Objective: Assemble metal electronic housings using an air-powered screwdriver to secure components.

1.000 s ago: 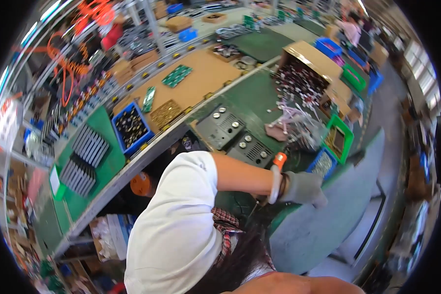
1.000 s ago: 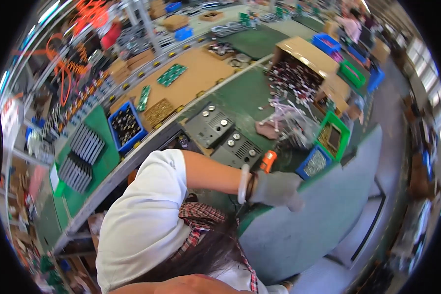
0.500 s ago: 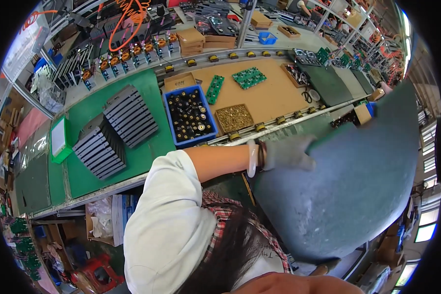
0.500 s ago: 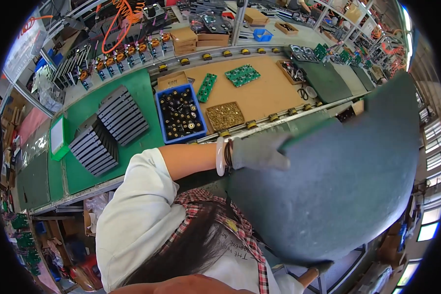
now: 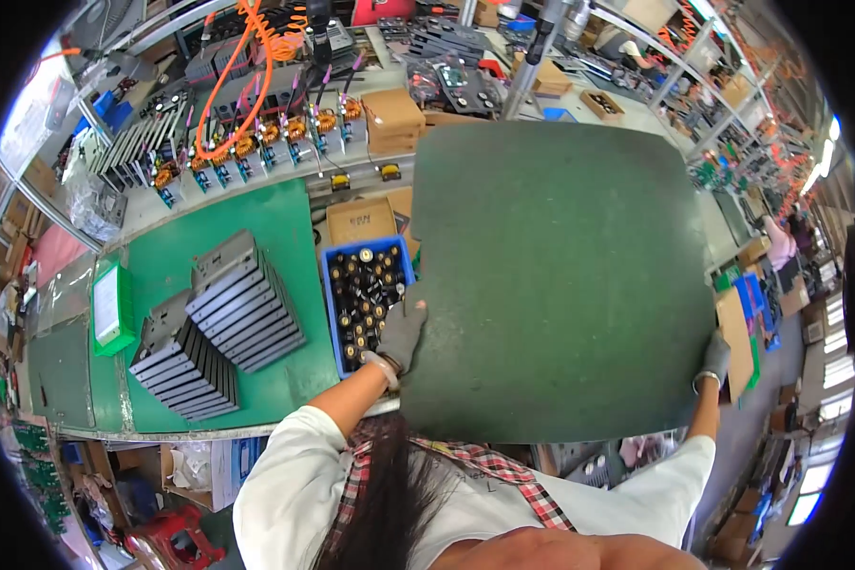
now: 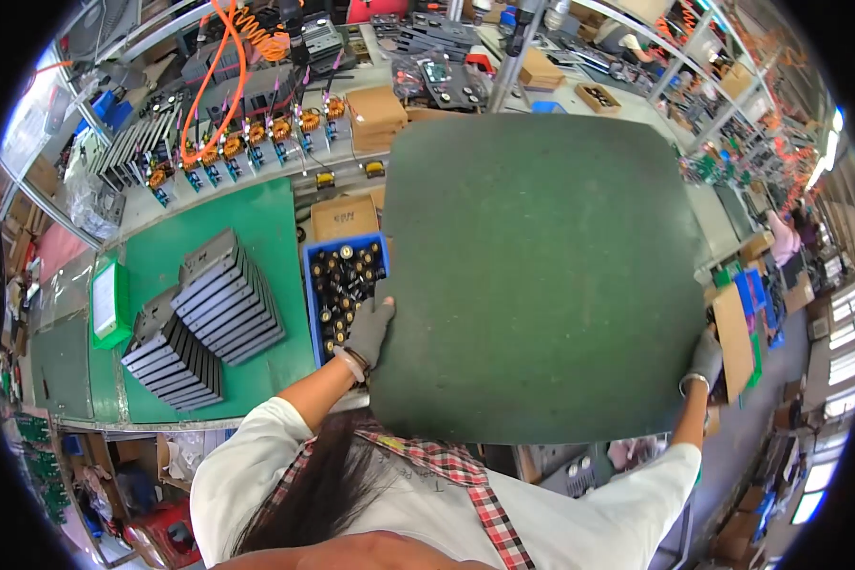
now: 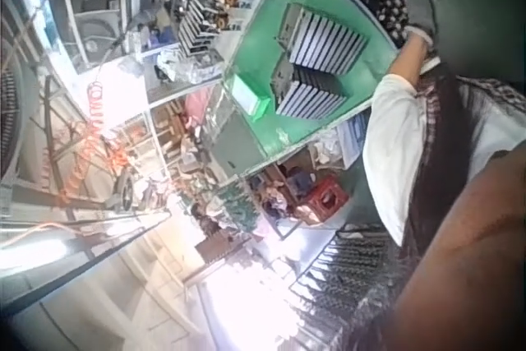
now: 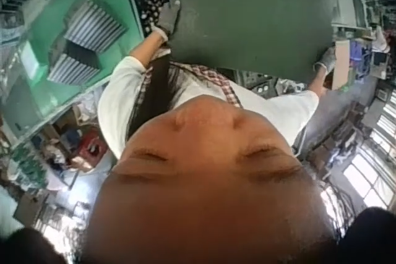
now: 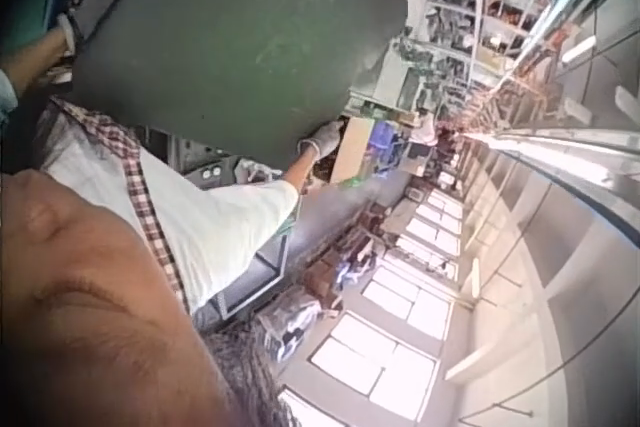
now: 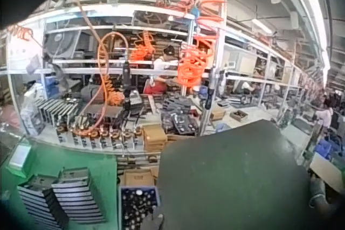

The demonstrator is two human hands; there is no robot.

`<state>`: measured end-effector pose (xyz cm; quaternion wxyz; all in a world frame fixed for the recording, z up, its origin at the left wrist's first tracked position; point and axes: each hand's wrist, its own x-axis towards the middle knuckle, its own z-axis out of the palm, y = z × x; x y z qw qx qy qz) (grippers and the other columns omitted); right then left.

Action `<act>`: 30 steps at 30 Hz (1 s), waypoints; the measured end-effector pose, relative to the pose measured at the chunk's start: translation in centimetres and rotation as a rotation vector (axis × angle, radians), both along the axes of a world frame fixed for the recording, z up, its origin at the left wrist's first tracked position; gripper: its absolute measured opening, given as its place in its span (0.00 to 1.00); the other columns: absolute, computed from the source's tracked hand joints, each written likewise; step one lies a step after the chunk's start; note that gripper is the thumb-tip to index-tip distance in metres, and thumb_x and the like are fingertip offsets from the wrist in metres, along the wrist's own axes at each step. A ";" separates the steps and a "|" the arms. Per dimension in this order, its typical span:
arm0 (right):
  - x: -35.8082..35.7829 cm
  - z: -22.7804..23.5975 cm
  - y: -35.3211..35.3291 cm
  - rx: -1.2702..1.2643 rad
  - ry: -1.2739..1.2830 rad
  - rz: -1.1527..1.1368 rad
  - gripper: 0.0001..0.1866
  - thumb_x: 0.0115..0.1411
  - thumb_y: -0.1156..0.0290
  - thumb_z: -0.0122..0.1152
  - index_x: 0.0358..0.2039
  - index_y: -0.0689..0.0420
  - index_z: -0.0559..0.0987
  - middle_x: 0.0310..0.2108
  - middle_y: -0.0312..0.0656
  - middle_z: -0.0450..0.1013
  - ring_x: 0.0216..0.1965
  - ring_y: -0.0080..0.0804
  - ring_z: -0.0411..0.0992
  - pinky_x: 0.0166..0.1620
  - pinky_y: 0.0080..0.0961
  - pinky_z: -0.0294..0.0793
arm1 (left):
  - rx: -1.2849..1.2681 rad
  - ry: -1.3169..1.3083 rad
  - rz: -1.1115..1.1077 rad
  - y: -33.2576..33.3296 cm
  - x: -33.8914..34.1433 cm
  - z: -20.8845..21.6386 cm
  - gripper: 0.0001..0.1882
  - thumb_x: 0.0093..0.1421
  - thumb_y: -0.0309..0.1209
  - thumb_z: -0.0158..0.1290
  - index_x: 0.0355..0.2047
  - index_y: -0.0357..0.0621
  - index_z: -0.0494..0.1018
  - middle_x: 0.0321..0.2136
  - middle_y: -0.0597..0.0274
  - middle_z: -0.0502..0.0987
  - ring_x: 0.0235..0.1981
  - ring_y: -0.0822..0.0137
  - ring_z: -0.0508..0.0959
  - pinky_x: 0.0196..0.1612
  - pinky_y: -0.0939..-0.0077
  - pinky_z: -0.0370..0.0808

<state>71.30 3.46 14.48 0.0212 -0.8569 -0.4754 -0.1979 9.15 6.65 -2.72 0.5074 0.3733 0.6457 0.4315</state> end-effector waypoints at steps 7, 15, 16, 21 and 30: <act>-8.7 -7.8 22.7 -0.117 0.483 -0.098 0.35 0.54 0.44 0.31 0.34 0.67 0.74 0.37 0.64 0.66 0.43 0.57 0.64 0.45 0.41 0.63 | -0.208 -0.165 0.216 5.9 -2.4 -0.7 0.22 0.53 0.41 0.46 0.39 0.32 0.67 0.31 0.52 0.72 0.31 0.62 0.72 0.36 0.71 0.68; -3.3 -20.3 31.8 -0.374 0.486 -0.015 0.32 0.55 0.47 0.33 0.37 0.64 0.74 0.39 0.59 0.67 0.45 0.52 0.65 0.49 0.36 0.62 | -0.301 0.491 -0.007 8.0 1.5 -3.8 0.23 0.55 0.45 0.42 0.37 0.33 0.61 0.33 0.38 0.70 0.36 0.42 0.71 0.38 0.59 0.68; -3.1 -20.8 32.0 -0.389 0.491 -0.016 0.32 0.55 0.47 0.33 0.37 0.64 0.74 0.39 0.59 0.67 0.45 0.52 0.65 0.49 0.36 0.62 | -0.316 0.496 -0.008 8.6 1.9 -4.1 0.23 0.55 0.45 0.42 0.37 0.33 0.61 0.33 0.38 0.70 0.36 0.42 0.71 0.38 0.59 0.68; -5.5 -18.9 33.0 -0.317 0.454 -0.025 0.29 0.56 0.48 0.33 0.39 0.60 0.74 0.39 0.57 0.68 0.44 0.52 0.65 0.48 0.37 0.63 | -0.308 0.717 -0.550 13.8 3.9 0.9 0.22 0.56 0.45 0.41 0.37 0.35 0.62 0.27 0.42 0.73 0.30 0.43 0.73 0.35 0.56 0.69; -25.4 -24.6 23.2 -0.223 0.329 0.835 0.22 0.56 0.58 0.44 0.50 0.54 0.65 0.51 0.49 0.59 0.51 0.47 0.58 0.51 0.36 0.60 | -0.179 0.684 -0.759 4.8 0.6 2.7 0.18 0.55 0.44 0.43 0.37 0.43 0.64 0.26 0.48 0.73 0.29 0.49 0.74 0.31 0.55 0.69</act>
